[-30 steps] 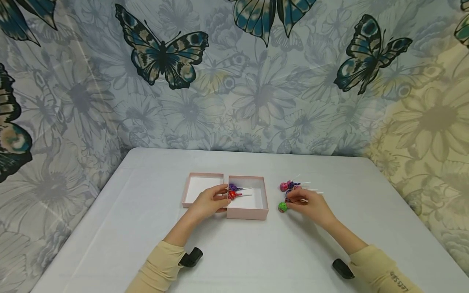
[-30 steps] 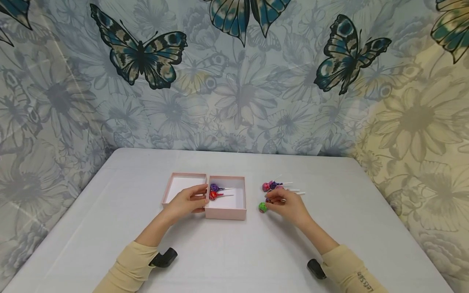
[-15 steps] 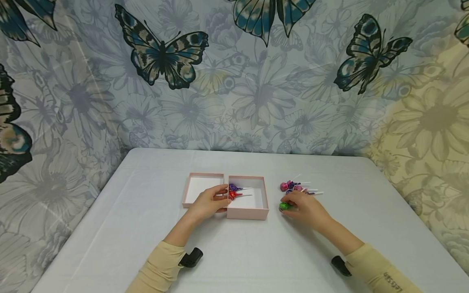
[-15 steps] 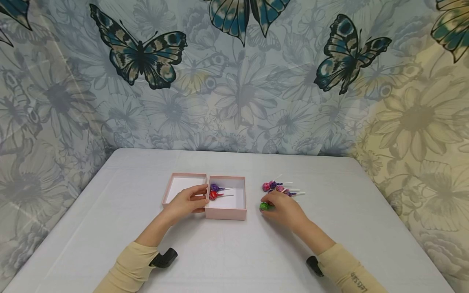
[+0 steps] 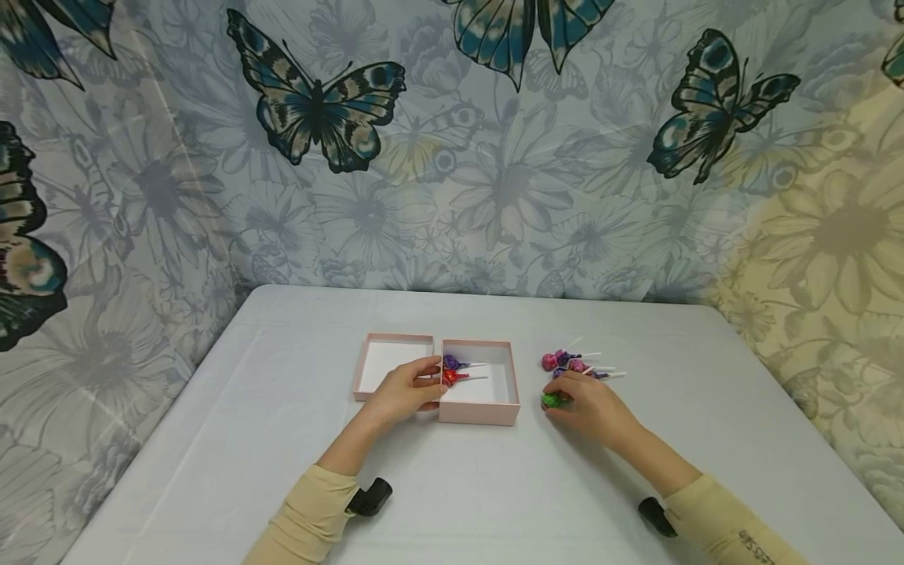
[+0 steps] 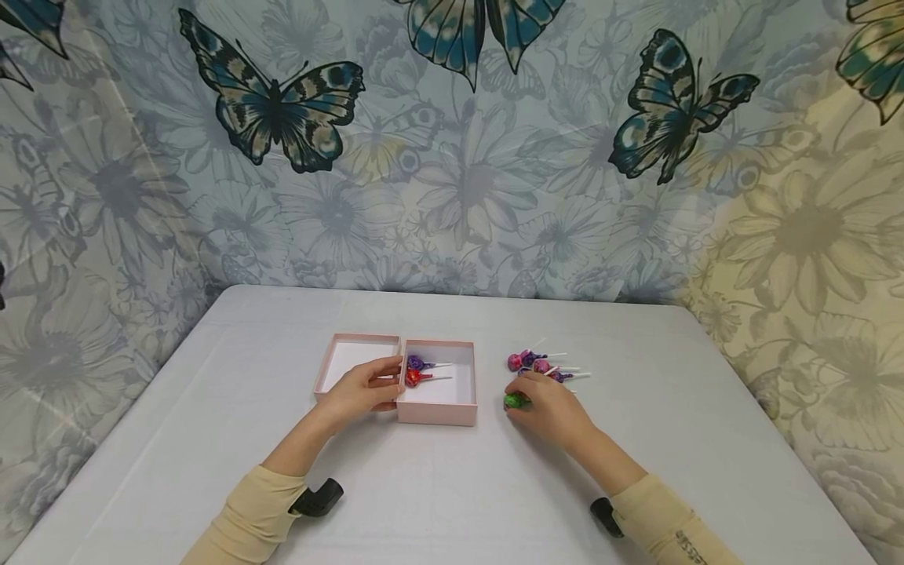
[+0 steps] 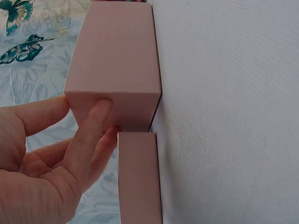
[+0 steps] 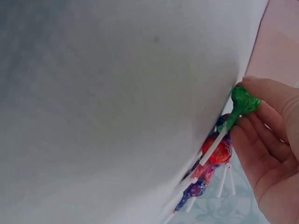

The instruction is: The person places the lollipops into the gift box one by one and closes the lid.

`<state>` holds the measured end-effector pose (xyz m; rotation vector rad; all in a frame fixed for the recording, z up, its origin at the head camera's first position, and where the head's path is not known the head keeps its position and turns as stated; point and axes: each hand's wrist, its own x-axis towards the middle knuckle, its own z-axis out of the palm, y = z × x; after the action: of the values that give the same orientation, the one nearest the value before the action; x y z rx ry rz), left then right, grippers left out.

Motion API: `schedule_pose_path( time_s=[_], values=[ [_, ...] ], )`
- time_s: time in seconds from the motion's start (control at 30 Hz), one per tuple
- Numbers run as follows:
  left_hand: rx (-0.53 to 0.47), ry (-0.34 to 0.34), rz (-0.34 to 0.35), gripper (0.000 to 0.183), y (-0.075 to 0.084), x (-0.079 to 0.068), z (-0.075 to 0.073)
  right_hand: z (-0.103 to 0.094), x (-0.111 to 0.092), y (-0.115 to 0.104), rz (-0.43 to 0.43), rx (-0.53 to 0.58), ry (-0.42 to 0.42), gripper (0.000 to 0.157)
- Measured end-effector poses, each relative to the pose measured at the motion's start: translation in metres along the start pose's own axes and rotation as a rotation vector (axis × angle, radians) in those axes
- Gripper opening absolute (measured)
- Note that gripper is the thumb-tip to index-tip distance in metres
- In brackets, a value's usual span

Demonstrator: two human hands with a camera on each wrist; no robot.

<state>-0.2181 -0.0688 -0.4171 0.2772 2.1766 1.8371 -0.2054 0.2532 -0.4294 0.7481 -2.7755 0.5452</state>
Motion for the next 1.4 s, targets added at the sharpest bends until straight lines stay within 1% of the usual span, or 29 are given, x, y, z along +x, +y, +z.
schedule_pose_path(
  time_s=[0.3,0.43,0.67,0.9,1.07,1.13,1.27,1.4],
  values=[
    [-0.007,-0.005,0.008,0.057,0.000,0.000,0.000,-0.002,0.001,0.000,0.039,0.172,0.044,0.024],
    [0.000,-0.006,0.007,0.057,0.000,0.000,0.000,-0.002,0.003,0.000,0.102,0.245,0.050,0.024],
    [0.003,-0.009,0.003,0.057,0.000,0.000,-0.001,-0.003,0.004,0.001,0.229,0.409,0.052,0.025],
    [0.022,-0.016,-0.010,0.058,0.000,0.000,-0.002,-0.010,0.007,-0.003,0.359,0.531,0.031,0.036],
    [0.019,-0.011,-0.010,0.058,-0.001,0.000,-0.002,-0.017,0.015,-0.008,0.445,0.655,0.020,0.044],
    [0.018,-0.008,-0.013,0.058,-0.001,0.000,-0.002,-0.020,0.019,-0.010,0.473,0.683,0.021,0.046],
    [0.019,-0.010,-0.013,0.058,-0.001,-0.001,-0.002,-0.023,0.026,-0.017,0.495,0.722,0.030,0.050],
    [0.015,-0.016,-0.009,0.057,0.000,-0.001,-0.002,-0.025,0.034,-0.025,0.503,0.798,0.045,0.053]
  ],
)
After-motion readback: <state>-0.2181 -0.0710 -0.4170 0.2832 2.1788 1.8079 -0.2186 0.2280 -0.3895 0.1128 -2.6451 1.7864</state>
